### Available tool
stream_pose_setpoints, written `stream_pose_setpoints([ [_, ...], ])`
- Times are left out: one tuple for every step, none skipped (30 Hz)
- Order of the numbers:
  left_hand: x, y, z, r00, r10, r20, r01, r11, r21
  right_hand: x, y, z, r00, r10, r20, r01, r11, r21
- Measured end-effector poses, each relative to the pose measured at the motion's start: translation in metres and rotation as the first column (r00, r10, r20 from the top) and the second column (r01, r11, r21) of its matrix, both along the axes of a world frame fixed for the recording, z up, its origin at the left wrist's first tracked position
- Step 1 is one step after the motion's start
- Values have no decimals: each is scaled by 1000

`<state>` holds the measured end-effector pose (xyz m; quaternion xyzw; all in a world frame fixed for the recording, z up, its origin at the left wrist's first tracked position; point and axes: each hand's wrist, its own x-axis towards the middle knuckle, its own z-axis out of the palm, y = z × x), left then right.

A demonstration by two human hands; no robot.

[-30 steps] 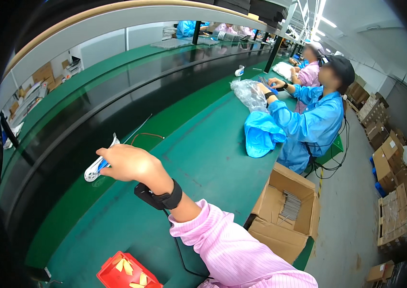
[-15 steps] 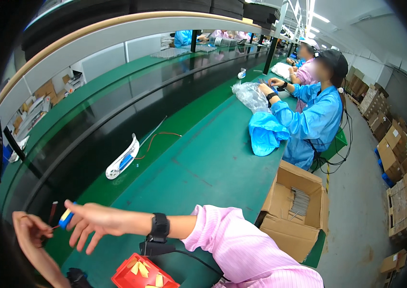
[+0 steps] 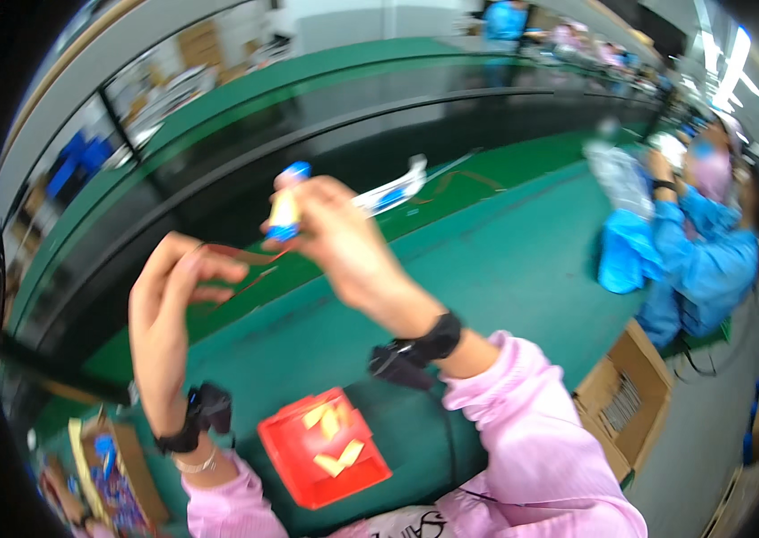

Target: Attaching small blue cylindrical components to white plastic housings using adhesive strips on an assembly line.

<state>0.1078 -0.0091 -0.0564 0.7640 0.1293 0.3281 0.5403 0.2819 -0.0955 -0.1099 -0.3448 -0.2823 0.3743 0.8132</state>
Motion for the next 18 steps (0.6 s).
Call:
stream_pose_setpoints([
  [-5, 6, 0, 1000, 15, -24, -14, 1000, 23, -2, 6, -1, 1000, -12, 20, 12, 1000, 7],
  [-9, 12, -3, 999, 12, -30, -11, 1000, 29, -1, 7, -2, 997, -41, 58, 41, 999, -1],
  [-11, 18, -4, 999, 28, -21, -25, 993, 116, 5, 8, -4, 998, -4, 66, 2, 999, 37],
  [-7, 23, -7, 1000, 20, -17, -16, 982, 187, 15, 2, -10, 997, 11, 73, -15, 998, 58],
  [-20, 28, 2, 991, 70, -111, -41, 968, 246, 11, -1, -8, 995, -3, 101, -2, 999, 46],
  [-37, 30, 13, 987, 136, -82, -109, 956, 271, 3, -1, 3, 990, -18, 137, 11, 999, 49],
  [-54, 33, 23, 979, 196, -59, -169, 937, 307, -3, 0, 8, 982, -54, 180, 45, 998, 53],
  [-73, 36, 31, 969, 243, -39, -216, 915, 342, -7, -1, 11, 970, -101, 219, 89, 994, 60],
  [-87, 36, 35, 958, 284, -34, -255, 901, 351, -6, -1, 11, 957, -139, 256, 133, 990, 42],
  [-100, 36, 39, 947, 320, -29, -289, 887, 361, -3, -2, 11, 939, -178, 293, 178, 984, 24],
  [-116, 34, 46, 935, 353, -44, -305, 860, 408, 0, -6, 11, 942, -172, 287, 171, 985, 29],
  [-132, 28, 55, 909, 414, -38, -363, 835, 413, 2, -9, 13, 947, -162, 277, 156, 987, 44],
  [-147, 25, 61, 877, 481, 2, -437, 793, 424, -1, -12, 17, 951, -146, 272, 144, 989, 27],
  [-155, 24, 60, 845, 531, 59, -504, 755, 419, -1, -12, 19, 936, -154, 316, 160, 987, 8],
  [-163, 21, 58, 807, 581, 102, -569, 719, 399, -3, -12, 18, 936, -147, 320, 160, 987, -17],
  [-170, 18, 58, 789, 604, 111, -591, 698, 404, -7, -12, 18, 936, -138, 323, 160, 986, -42],
  [-177, 15, 54, 767, 630, 123, -619, 677, 398, -15, -12, 21, 939, -109, 325, 144, 986, -86],
  [-182, 10, 51, 744, 655, 132, -646, 654, 393, -15, -14, 21, 947, -48, 317, 80, 993, -90],
])
